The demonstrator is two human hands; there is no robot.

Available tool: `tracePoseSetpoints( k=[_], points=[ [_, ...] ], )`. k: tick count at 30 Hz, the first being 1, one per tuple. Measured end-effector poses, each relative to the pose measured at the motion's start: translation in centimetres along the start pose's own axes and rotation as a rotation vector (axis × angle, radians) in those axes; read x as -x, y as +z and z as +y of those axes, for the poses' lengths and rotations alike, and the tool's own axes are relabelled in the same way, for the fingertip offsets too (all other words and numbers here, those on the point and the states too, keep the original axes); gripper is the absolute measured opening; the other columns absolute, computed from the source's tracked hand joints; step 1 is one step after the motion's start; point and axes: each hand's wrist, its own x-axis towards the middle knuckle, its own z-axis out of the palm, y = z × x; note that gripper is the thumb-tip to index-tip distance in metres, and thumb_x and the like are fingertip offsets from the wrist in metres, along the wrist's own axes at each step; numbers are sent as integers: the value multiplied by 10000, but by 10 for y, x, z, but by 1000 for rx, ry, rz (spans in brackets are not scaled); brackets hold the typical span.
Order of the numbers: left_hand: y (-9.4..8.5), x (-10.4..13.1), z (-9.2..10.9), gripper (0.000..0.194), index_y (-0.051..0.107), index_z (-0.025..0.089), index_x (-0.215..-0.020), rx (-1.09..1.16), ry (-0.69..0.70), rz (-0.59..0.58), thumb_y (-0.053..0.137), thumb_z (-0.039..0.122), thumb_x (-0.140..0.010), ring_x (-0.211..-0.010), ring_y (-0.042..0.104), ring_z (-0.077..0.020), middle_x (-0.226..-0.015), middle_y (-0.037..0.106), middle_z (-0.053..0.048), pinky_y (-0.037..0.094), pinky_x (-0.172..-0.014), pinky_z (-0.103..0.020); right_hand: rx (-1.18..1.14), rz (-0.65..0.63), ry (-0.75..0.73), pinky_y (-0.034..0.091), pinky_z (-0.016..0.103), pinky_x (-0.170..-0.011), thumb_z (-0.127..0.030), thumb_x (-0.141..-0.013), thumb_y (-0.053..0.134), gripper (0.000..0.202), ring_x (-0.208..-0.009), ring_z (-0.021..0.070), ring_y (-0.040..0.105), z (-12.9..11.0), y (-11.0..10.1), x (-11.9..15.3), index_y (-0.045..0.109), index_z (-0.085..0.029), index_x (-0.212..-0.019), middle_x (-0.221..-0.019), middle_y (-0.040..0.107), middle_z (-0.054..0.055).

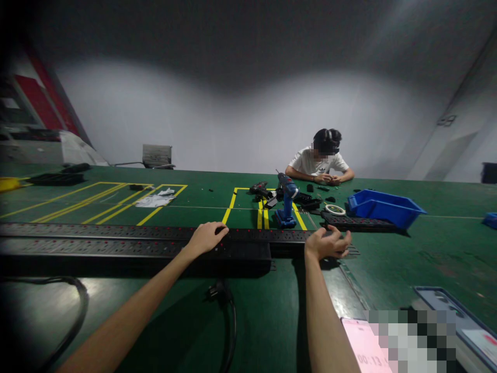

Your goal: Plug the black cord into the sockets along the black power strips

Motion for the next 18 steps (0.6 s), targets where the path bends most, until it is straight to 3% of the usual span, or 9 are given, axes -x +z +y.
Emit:
tracePoseSetpoints(
  k=[4, 9, 18],
  points=[
    [-1, 1, 0, 388, 692, 259, -1045, 0, 7, 13, 415, 487, -896, -992, 619, -244, -1051, 701, -51, 430, -894, -364, 9, 21, 218, 312, 564, -964, -209, -799, 321, 482, -1317, 364, 310, 20, 10, -3, 390, -181, -1275, -1384, 333, 250],
    [-1, 2, -1, 399, 696, 253, -1030, 0, 5, 6, 408, 494, -896, -980, 623, -247, -1027, 706, -55, 431, -889, -370, -27, 33, 174, 351, 454, -971, -255, -831, 327, 411, -1232, 316, 421, 28, 15, -9, 406, -162, -1224, -1267, 448, 223],
    [-1, 2, 2, 406, 693, 221, -991, -10, -15, 27, 408, 494, -894, -940, 635, -238, -986, 710, -75, 434, -880, -357, 1, 60, 207, 388, 459, -920, -286, -826, 388, 234, -1162, 325, 461, 33, 20, -10, 460, -215, -1037, -1182, 489, 185]
  ],
)
